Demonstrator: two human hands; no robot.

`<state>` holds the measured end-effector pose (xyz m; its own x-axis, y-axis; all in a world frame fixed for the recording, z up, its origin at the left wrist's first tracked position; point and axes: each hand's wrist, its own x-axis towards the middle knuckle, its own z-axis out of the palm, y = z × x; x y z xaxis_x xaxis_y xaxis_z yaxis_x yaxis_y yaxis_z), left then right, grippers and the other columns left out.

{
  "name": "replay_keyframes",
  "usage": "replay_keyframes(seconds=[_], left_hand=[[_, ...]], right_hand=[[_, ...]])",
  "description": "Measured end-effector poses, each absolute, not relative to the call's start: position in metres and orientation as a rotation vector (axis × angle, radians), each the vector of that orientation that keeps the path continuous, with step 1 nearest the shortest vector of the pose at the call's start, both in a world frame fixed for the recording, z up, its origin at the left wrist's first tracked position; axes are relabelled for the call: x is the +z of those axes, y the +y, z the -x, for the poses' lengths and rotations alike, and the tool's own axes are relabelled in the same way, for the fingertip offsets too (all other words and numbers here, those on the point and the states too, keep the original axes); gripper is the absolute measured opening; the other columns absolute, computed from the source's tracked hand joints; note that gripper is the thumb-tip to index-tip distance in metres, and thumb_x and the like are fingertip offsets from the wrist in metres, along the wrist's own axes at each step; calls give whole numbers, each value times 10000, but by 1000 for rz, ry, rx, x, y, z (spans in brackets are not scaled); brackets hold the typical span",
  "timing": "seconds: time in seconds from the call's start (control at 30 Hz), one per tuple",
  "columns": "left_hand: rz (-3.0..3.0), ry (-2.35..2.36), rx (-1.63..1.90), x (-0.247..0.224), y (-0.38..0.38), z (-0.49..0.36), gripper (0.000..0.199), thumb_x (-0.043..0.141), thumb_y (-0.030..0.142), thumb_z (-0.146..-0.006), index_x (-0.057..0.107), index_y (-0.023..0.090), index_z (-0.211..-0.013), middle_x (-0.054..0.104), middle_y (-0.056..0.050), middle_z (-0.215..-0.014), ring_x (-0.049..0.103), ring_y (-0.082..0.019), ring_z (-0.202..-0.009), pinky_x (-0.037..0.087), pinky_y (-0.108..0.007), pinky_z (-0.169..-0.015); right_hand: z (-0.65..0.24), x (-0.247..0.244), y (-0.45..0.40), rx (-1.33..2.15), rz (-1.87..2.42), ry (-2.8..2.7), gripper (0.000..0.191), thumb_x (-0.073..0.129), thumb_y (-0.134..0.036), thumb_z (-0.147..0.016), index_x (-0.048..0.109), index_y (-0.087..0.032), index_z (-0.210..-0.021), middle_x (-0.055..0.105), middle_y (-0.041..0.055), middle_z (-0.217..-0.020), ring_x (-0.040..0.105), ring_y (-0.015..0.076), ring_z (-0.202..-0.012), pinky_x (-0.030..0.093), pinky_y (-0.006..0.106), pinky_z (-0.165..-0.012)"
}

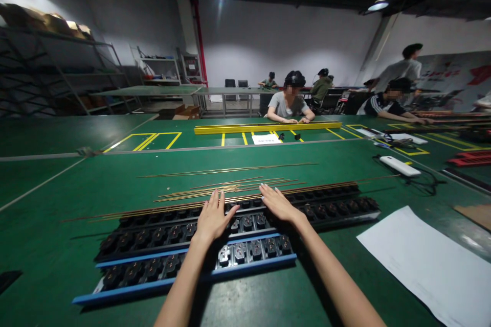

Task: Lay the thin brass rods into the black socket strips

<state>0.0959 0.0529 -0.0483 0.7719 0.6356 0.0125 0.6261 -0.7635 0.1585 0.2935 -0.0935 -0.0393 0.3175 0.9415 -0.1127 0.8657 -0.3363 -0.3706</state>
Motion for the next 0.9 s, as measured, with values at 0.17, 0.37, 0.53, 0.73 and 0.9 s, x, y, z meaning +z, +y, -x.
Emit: replay_keyframes(seconds=[0.17, 0.37, 0.53, 0.73, 0.9], left_hand=[[-2807, 1028, 119, -45, 50, -96, 868, 136, 706, -846, 218, 82, -1444, 118, -155, -1516, 108, -265, -1408, 195, -458, -1125], [-2753, 1028, 143, -41, 47, -94, 915, 122, 733, -825, 236, 62, -1436, 128, -153, -1520, 96, -264, -1412, 172, -446, -1138], [-2723, 1029, 188, -42, 45, -90, 919, 114, 731, -825, 239, 55, -1435, 119, -160, -1520, 93, -265, -1412, 163, -437, -1145], [-2705, 1045, 243, -44, 44, -90, 917, 105, 731, -825, 261, 59, -1430, 159, -161, -1515, 118, -268, -1410, 163, -444, -1145], [-2678, 1103, 328, -46, 43, -92, 897, 96, 731, -824, 220, 99, -1448, 213, -149, -1509, 160, -261, -1405, 180, -446, -1140]], right_hand=[[-292, -40, -93, 414, 2337, -1631, 645, 138, -511, -927, 183, -171, -1473, 154, 34, -1534, 106, 151, -1413, 82, 399, -1145], [-288, -34, -91, 356, 2420, -1722, 741, 163, -623, -900, 215, -149, -1466, 202, 59, -1522, 141, 188, -1409, 115, 423, -1142], [-292, -31, -74, 351, 2496, -1777, 686, 138, -591, -915, 335, -182, -1428, 318, 76, -1481, 249, 227, -1380, 174, 480, -1117], [-307, -38, -28, 381, 2143, -1870, 647, 279, -556, -911, 255, -214, -1459, 355, 63, -1465, 368, 218, -1323, 316, 395, -1072], [-324, -48, 17, 410, 2046, -1973, 510, 344, -405, -918, 440, -182, -1366, 473, 76, -1387, 443, 206, -1266, 347, 363, -1053]])
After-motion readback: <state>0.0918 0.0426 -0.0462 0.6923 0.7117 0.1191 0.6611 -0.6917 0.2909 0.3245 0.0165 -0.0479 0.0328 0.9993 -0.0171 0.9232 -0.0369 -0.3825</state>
